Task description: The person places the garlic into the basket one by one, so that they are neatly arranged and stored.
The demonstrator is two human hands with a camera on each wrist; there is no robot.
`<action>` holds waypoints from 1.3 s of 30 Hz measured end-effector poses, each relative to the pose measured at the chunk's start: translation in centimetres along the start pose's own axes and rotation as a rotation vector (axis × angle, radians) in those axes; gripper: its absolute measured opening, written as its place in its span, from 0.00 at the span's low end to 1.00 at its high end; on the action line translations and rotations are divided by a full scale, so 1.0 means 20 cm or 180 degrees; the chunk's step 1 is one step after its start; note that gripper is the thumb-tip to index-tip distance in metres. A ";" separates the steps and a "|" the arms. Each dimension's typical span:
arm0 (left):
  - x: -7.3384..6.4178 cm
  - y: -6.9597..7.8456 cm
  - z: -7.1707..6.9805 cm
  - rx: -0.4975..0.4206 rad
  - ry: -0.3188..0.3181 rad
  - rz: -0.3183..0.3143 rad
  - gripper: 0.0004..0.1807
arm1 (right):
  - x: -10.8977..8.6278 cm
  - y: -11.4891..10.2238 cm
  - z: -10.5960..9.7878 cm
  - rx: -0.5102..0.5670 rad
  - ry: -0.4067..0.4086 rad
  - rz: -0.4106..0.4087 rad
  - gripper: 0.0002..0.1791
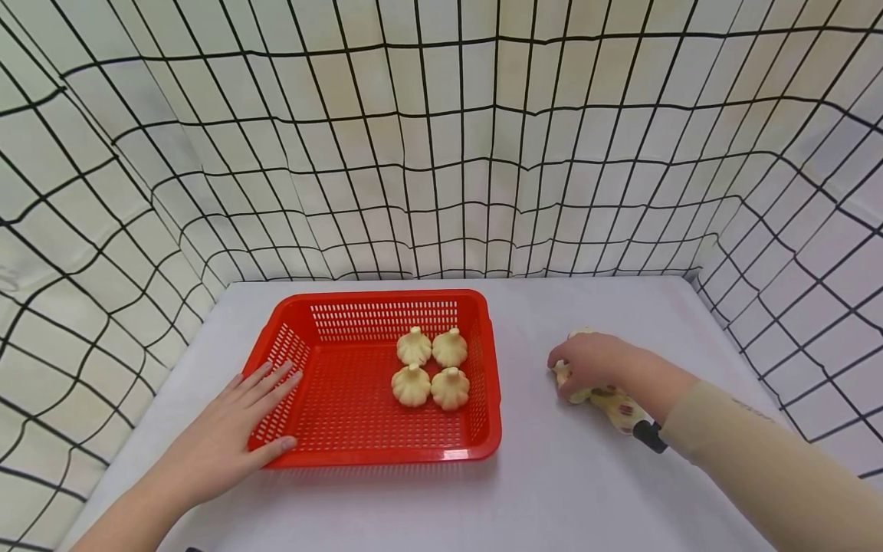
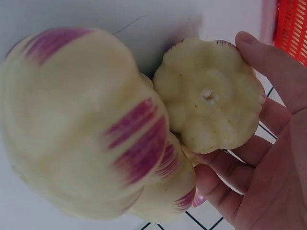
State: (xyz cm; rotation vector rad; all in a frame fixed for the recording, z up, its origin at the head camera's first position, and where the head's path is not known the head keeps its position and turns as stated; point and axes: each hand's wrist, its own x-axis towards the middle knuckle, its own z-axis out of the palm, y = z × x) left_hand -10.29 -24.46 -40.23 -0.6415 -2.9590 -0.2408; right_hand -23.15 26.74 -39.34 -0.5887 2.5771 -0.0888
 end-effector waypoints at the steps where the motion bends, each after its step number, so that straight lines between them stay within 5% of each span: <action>1: 0.00 0.00 0.00 -0.0002 0.0003 0.0002 0.47 | 0.00 -0.01 0.00 -0.0007 0.0003 -0.0005 0.25; 31: -0.01 -0.01 0.01 0.0010 0.0127 0.0060 0.47 | 0.00 -0.04 0.02 -0.0110 0.0399 -0.0245 0.38; 39: 0.00 -0.01 0.00 -0.0013 0.0014 0.0003 0.47 | 0.02 -0.03 0.04 -0.0166 0.0474 -0.0259 0.41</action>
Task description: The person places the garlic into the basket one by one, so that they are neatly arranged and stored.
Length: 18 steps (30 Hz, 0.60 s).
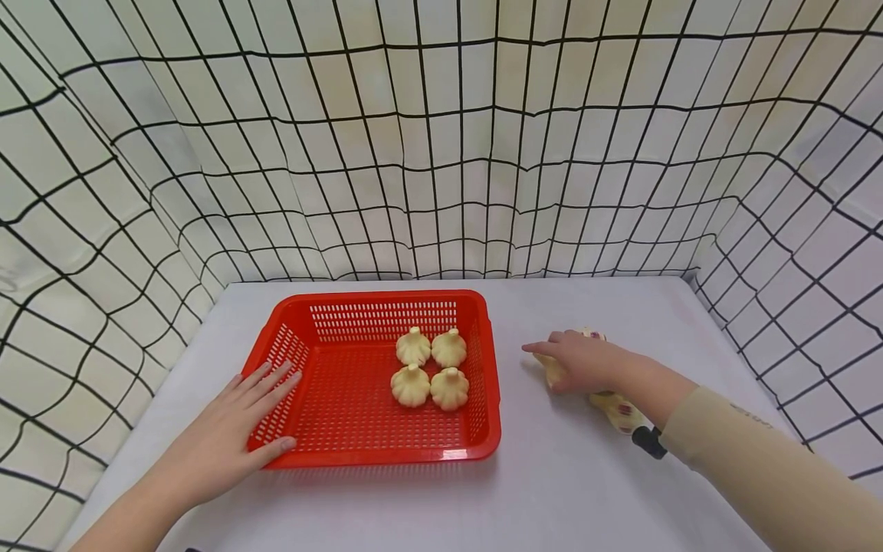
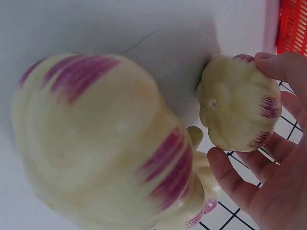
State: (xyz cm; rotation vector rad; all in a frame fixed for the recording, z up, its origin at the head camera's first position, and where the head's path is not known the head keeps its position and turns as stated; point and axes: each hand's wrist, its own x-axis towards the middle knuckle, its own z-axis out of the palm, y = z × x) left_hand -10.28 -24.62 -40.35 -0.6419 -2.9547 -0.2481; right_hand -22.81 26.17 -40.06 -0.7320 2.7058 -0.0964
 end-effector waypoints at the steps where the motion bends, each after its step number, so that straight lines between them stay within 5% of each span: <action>1: 0.00 0.00 0.00 -0.0006 -0.0002 0.0001 0.47 | 0.00 0.00 0.00 0.0007 0.0016 -0.0004 0.41; 18: 0.00 0.01 0.00 -0.0024 0.0027 0.0023 0.46 | -0.01 -0.03 0.01 0.0406 0.0268 -0.0027 0.35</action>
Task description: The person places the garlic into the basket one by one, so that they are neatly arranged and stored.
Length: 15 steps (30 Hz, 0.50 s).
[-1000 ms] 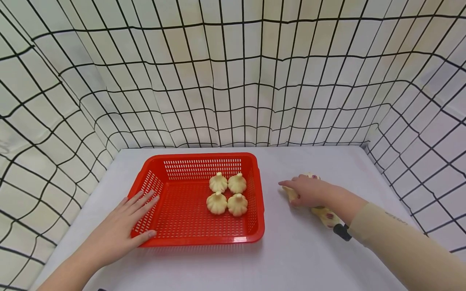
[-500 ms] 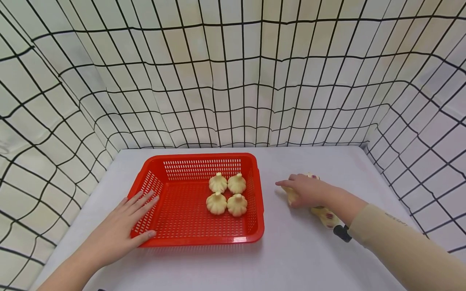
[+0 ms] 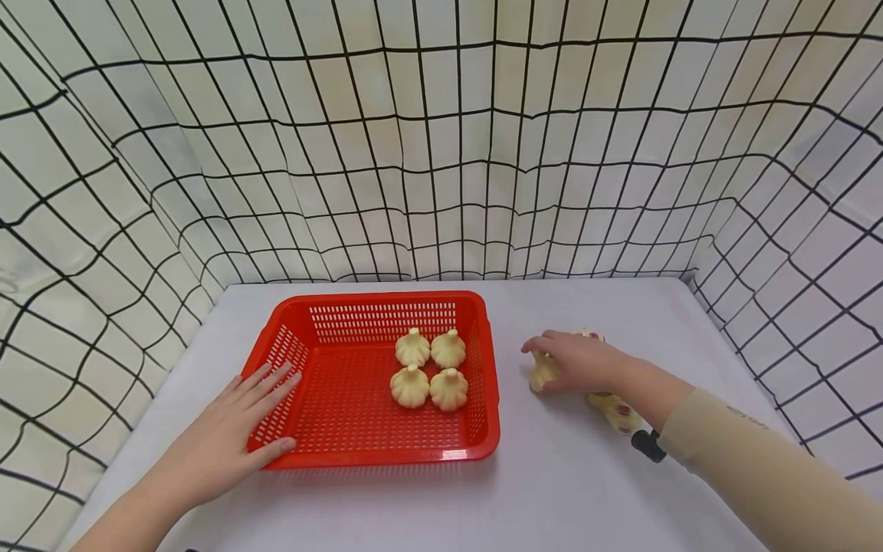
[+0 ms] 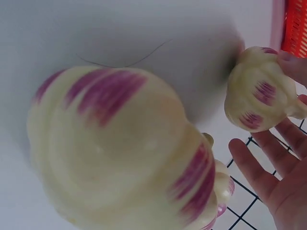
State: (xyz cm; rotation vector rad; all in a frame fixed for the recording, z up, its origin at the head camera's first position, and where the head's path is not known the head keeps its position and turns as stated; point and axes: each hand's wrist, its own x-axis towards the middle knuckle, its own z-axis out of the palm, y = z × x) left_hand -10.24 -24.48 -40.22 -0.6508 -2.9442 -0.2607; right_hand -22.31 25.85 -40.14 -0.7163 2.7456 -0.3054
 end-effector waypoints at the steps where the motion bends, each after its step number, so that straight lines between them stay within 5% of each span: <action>1: 0.00 0.00 0.00 0.0001 -0.0001 -0.0003 0.46 | 0.00 0.00 0.00 0.0028 0.0003 0.0013 0.35; 15: 0.00 0.00 0.00 0.0005 -0.0030 -0.0035 0.47 | -0.04 0.02 0.01 0.0078 0.0284 -0.0114 0.30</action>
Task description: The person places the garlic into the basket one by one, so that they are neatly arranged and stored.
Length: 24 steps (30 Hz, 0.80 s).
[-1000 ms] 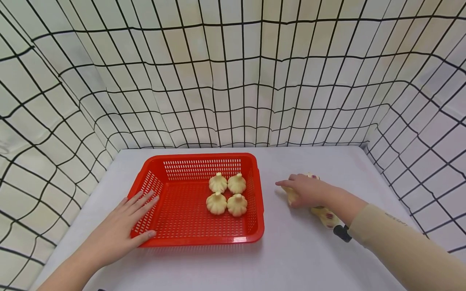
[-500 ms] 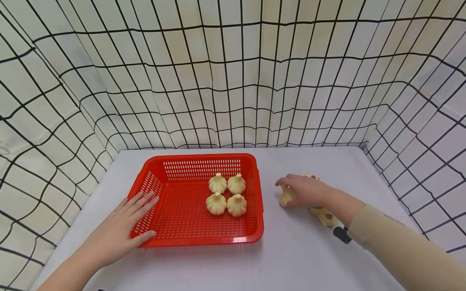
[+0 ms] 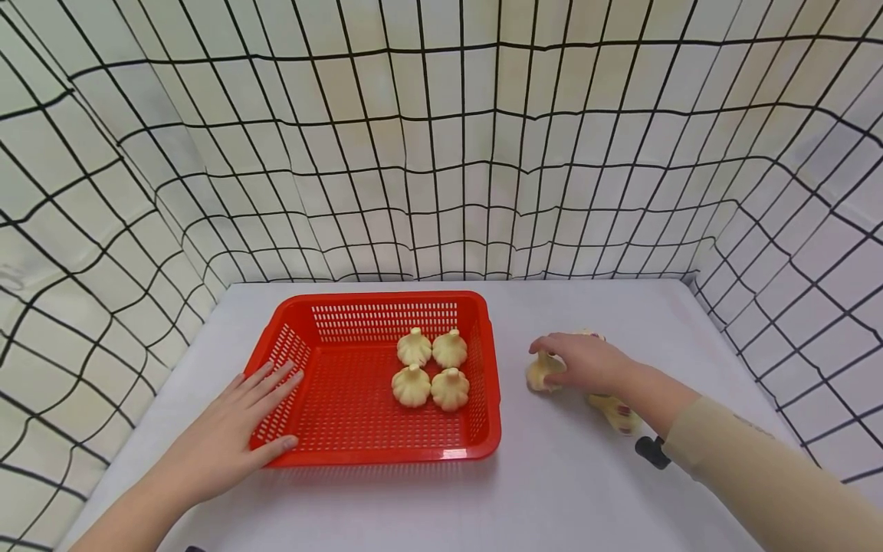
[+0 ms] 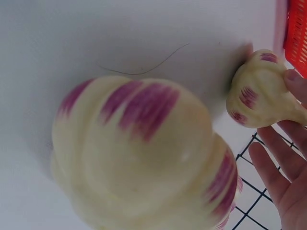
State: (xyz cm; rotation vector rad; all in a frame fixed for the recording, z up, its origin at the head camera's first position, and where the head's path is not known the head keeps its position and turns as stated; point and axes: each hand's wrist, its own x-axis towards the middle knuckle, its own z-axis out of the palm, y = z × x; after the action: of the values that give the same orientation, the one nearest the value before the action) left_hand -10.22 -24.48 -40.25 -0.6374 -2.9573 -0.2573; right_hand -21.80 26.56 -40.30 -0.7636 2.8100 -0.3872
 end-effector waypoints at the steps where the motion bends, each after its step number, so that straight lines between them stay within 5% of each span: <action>1: 0.00 0.00 0.00 0.0000 0.0003 0.0002 0.47 | 0.00 0.00 0.00 0.0000 0.0003 0.0015 0.29; 10: 0.00 -0.01 0.00 0.0017 0.0044 0.0006 0.47 | 0.00 0.02 -0.01 -0.0055 0.0120 -0.0072 0.15; 24: -0.01 0.01 0.00 -0.0036 0.0034 -0.0024 0.47 | -0.02 0.05 0.01 0.0003 0.0221 -0.0194 0.16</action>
State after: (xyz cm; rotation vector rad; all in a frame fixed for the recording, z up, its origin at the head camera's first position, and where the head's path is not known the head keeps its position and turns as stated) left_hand -10.01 -24.39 -40.24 -0.6244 -2.9506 -0.2773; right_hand -21.96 27.62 -40.76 -0.8532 2.8557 -0.4330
